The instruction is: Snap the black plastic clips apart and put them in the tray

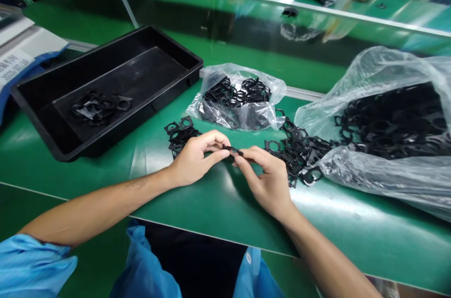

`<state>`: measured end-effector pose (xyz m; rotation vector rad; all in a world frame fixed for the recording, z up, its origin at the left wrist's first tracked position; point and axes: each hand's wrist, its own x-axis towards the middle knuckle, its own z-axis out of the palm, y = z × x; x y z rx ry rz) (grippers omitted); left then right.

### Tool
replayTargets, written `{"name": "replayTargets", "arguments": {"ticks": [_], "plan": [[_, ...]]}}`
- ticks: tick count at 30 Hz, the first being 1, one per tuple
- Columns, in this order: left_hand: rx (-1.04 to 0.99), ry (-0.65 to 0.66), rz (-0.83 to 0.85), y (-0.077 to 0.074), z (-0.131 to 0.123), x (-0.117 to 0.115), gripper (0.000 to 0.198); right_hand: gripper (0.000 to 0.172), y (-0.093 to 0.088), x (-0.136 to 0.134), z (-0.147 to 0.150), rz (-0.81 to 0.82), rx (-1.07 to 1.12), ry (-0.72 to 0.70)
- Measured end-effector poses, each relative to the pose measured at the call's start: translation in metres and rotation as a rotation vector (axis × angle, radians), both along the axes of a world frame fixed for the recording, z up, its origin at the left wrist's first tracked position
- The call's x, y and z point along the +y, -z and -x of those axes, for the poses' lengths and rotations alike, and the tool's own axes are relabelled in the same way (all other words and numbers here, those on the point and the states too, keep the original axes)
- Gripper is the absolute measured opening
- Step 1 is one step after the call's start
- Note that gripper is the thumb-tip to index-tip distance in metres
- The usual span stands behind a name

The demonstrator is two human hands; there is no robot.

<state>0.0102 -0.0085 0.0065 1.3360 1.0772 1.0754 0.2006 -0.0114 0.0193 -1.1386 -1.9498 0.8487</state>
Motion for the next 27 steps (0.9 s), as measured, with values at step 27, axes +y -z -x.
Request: {"name": "replayTargets", "arguments": {"ticks": [27], "plan": [[-0.201,0.171,0.353,0.004,0.008,0.014,0.028,0.038,-0.007,0.010,0.001,0.535,0.346,0.023]]}}
